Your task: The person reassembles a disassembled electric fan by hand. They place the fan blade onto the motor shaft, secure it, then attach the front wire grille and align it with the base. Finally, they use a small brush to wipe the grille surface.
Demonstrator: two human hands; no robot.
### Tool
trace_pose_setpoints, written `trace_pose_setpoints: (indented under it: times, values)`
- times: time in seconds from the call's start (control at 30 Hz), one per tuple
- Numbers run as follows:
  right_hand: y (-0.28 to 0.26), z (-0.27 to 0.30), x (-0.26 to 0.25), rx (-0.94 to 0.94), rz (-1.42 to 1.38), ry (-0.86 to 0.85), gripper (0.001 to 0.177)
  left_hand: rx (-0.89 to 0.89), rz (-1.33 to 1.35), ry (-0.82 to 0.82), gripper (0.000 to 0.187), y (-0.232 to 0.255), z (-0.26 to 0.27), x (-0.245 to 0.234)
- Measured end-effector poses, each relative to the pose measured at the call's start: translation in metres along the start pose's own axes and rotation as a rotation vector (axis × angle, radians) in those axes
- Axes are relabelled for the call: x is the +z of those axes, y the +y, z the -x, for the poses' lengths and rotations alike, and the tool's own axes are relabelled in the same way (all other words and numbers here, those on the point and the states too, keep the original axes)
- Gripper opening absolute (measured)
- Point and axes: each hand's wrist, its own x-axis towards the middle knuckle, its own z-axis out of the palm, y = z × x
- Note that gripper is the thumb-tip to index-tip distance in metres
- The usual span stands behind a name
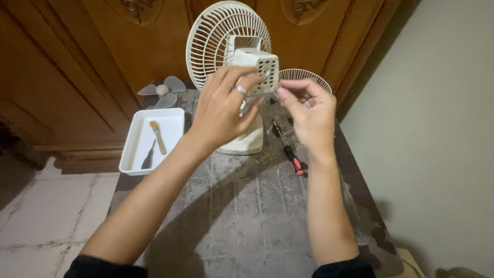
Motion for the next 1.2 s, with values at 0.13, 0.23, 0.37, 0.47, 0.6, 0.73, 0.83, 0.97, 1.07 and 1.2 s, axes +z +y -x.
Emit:
trace_pose_setpoints:
  times: [0.13, 0.23, 0.37, 0.47, 0.6, 0.73, 0.83, 0.97, 1.07, 1.2]
  values:
    - [0.022, -0.009, -0.016, 0.075, -0.015, 0.024, 0.015, 0.012, -0.111, -0.04, 0.06, -0.013, -0.015, 0.012]
    - [0.033, -0.016, -0.016, 0.087, -0.027, -0.001, 0.015, -0.002, -0.174, -0.121, 0.068, -0.025, -0.024, 0.019]
    - [0.042, -0.031, -0.005, 0.03, 0.1, -0.028, 0.013, -0.059, -0.194, -0.248, 0.064, -0.047, -0.036, 0.024]
    - [0.045, -0.038, -0.002, -0.088, 0.319, 0.01, 0.012, -0.089, -0.187, -0.289, 0.058, -0.06, -0.041, 0.028]
    - [0.047, -0.041, 0.0, -0.076, 0.326, 0.007, 0.012, -0.116, -0.213, -0.323, 0.052, -0.068, -0.041, 0.033]
    - [0.049, -0.044, 0.002, -0.084, 0.347, -0.004, 0.01, -0.091, -0.223, -0.24, 0.051, -0.073, -0.038, 0.039]
    - [0.046, -0.047, 0.003, -0.103, 0.367, -0.01, 0.01, -0.082, -0.238, -0.235, 0.052, -0.074, -0.037, 0.041]
    - [0.043, -0.047, 0.005, -0.109, 0.44, -0.003, 0.01, -0.095, -0.201, -0.221, 0.052, -0.073, -0.036, 0.04]
    - [0.048, -0.047, 0.011, -0.077, 0.367, 0.043, 0.014, -0.083, -0.203, -0.198, 0.051, -0.072, -0.035, 0.041]
    - [0.059, -0.049, 0.011, 0.008, 0.281, 0.042, 0.011, -0.077, -0.195, -0.18, 0.051, -0.072, -0.035, 0.039]
